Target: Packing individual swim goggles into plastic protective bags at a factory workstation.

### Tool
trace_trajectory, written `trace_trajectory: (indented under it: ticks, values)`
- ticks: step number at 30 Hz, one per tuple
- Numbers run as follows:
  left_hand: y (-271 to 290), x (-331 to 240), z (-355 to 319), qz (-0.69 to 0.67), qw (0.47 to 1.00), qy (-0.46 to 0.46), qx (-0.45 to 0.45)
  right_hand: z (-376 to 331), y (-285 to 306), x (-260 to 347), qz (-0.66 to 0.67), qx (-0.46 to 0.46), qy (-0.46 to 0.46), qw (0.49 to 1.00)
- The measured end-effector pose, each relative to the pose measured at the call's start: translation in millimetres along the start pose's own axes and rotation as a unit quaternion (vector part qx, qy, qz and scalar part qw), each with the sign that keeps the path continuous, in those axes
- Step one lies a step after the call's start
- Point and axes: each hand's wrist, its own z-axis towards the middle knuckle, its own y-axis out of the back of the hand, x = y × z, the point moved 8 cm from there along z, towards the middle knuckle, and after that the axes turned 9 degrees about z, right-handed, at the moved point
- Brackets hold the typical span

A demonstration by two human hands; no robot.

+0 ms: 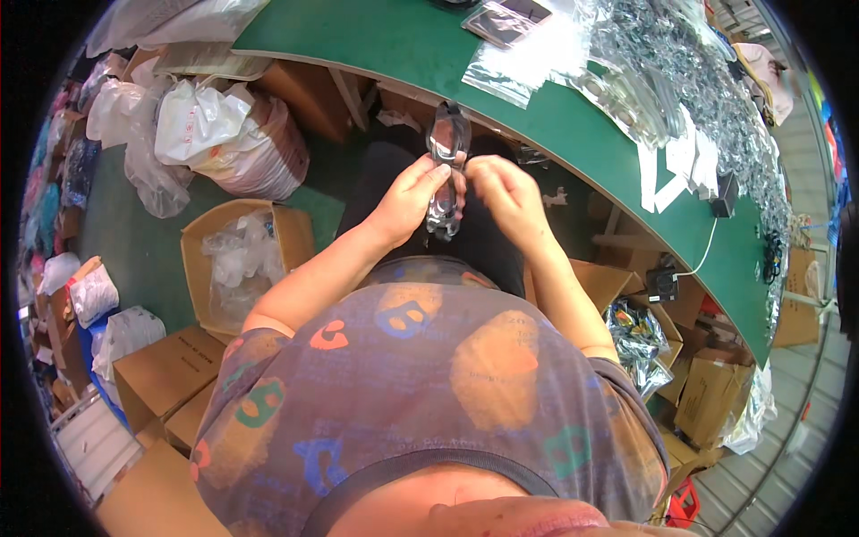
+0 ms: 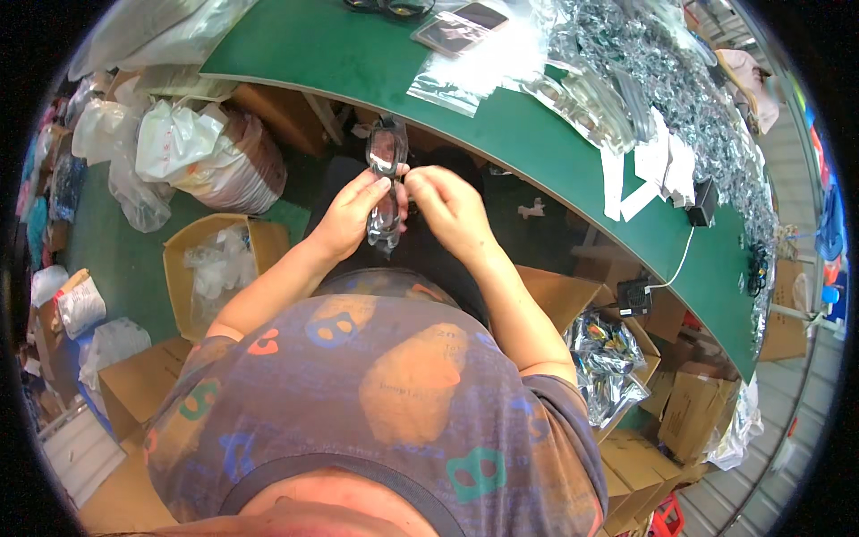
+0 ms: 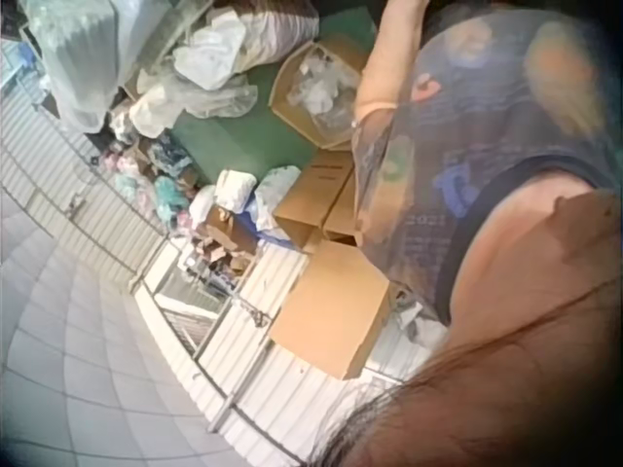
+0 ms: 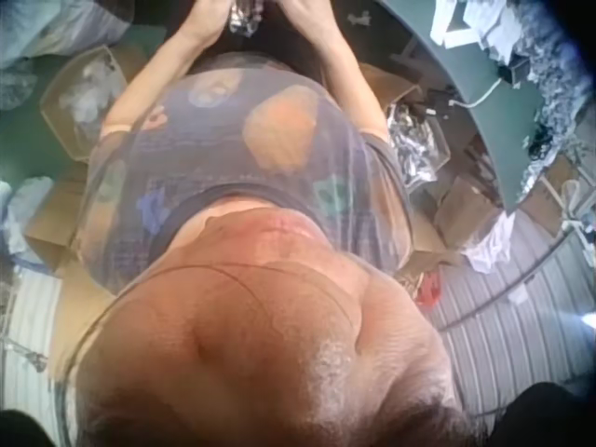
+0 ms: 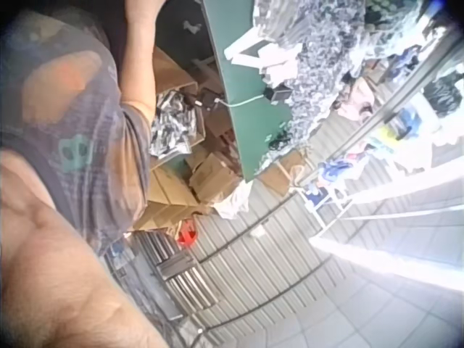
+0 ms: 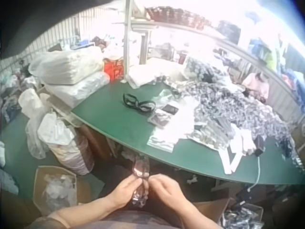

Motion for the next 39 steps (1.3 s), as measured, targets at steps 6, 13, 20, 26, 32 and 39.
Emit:
trace_trajectory:
  ticks: [6,13,20,26,32,39]
  values:
    - [-21,-40,-22,0.191,0.978,0.004,0.082,6,-15,-12,0.286,0.133,-0.044,0.948]
    - [74,-108,-31,0.693,0.668,-0.217,-0.162,-27,17,-16,0.200,0.137,-0.057,0.968]
    - [84,-18,-27,0.461,0.882,-0.048,-0.088,48,141,109,-0.324,-0.067,0.227,0.916]
    - [47,17,-16,0.214,0.976,0.009,-0.043,207,316,100,-0.598,-0.186,-0.025,0.779]
    - [40,25,-7,0.160,0.986,0.035,-0.004,229,366,68,-0.635,-0.191,-0.081,0.744]
    - [30,30,-10,0.035,0.996,0.079,-0.036,125,233,133,-0.040,-0.118,0.045,0.991]
